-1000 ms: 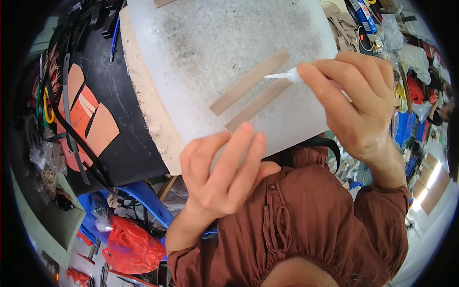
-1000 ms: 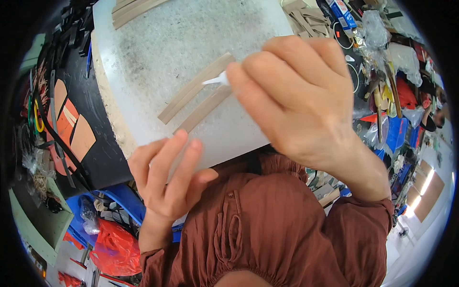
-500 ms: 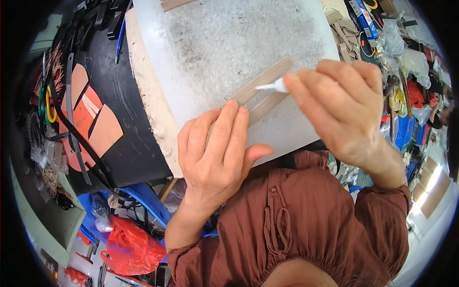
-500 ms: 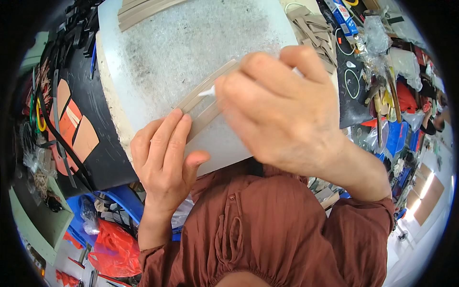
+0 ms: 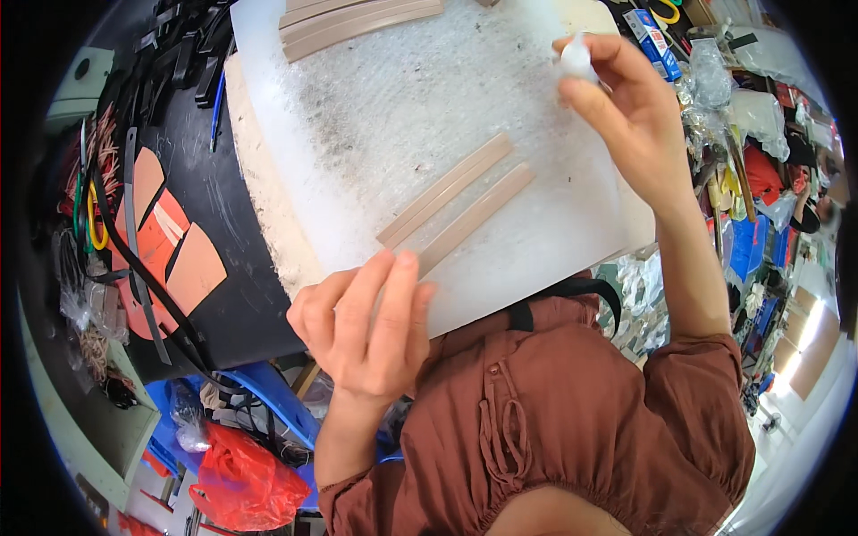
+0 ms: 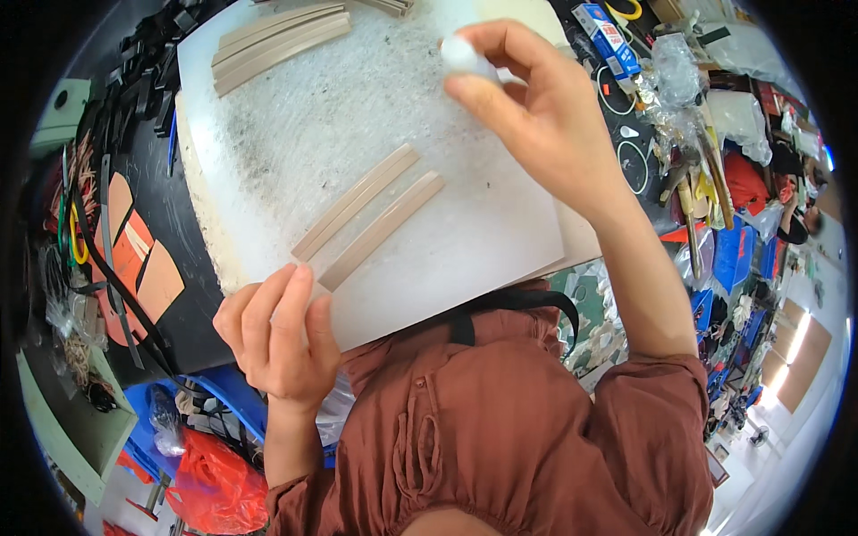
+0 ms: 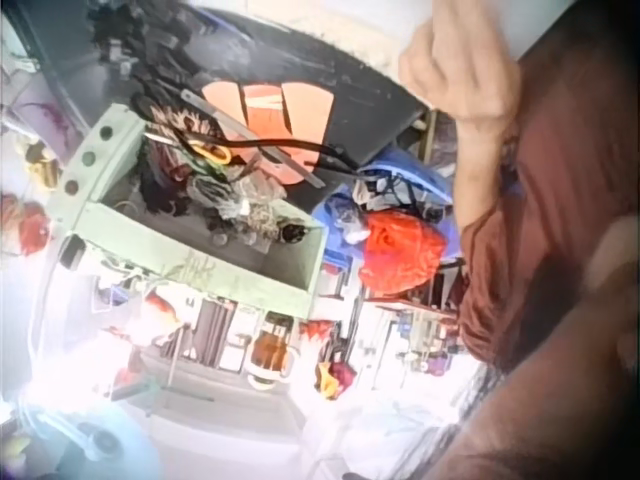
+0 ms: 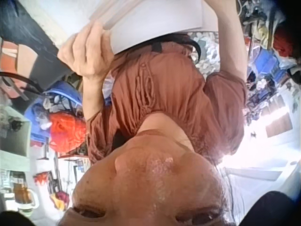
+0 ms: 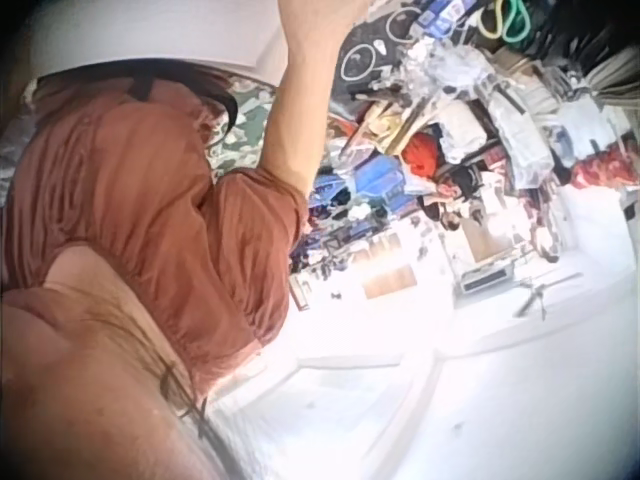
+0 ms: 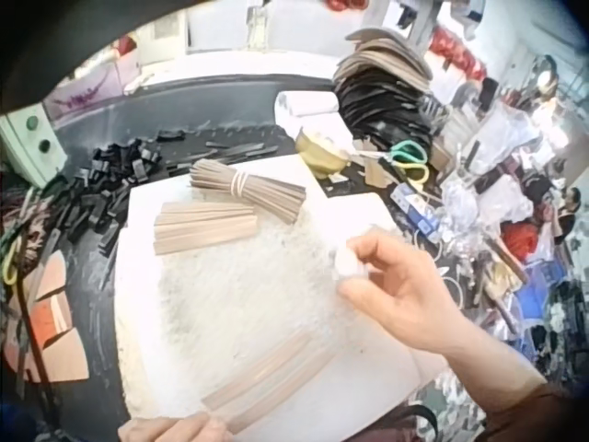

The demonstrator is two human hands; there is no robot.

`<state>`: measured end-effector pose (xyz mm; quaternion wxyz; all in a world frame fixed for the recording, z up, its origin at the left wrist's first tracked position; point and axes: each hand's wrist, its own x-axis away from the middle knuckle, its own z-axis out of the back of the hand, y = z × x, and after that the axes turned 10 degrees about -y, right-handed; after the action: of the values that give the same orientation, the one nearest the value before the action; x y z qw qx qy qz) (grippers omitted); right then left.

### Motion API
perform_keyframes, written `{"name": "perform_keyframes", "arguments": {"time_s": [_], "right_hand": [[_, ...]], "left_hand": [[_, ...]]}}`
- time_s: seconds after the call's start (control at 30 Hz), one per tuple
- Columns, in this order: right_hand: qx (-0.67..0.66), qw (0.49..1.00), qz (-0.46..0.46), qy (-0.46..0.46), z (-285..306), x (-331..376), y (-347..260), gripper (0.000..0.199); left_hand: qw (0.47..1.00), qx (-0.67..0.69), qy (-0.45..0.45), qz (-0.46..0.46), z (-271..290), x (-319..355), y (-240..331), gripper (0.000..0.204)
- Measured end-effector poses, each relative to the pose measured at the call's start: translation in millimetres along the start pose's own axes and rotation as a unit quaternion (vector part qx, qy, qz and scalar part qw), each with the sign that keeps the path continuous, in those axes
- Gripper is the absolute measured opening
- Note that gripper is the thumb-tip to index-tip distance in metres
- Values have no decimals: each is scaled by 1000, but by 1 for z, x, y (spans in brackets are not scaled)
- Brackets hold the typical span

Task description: The recorder applies glue to small leather straps and folds them to prepare shoe components.

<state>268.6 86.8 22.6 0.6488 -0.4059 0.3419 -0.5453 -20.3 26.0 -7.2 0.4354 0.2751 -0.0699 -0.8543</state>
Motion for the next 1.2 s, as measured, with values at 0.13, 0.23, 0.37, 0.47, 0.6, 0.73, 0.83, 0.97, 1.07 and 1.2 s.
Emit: {"name": "perform_keyframes", "arguments": {"time_s": [0.13,0.23,0.37,0.47,0.6,0.73,0.83,0.97,1.07,1.2], "right_hand": [[-141,987,45,54,0,-25,37,20],[-123,991,7,55,0,-26,47,23],[23,988,63,139,-8,-26,38,21],[227,944,48,235,-3,-3,36,28],[310,938,140,71,-20,45,16,23],[312,933,180,17,-48,46,1,29],[302,944,133,-10,-47,49,-6,28],[189,978,77,-34,-42,54,-14,25],[142,988,-16,-52,-39,70,-29,21],[252,964,85,-21,-49,75,-33,23]], "left_hand": [[999,32,-6,43,-2,4,5,25],[997,40,-25,64,-2,4,12,26],[993,44,-43,97,-3,2,18,25],[990,47,-53,119,-5,3,20,26],[991,37,-51,115,-9,3,20,28],[991,36,-54,115,-8,4,19,29],[990,39,-58,123,-7,3,20,27],[981,115,-72,138,-2,-2,23,22],[970,170,-78,156,4,-6,35,22],[982,152,-4,112,-17,-7,49,28]]}}
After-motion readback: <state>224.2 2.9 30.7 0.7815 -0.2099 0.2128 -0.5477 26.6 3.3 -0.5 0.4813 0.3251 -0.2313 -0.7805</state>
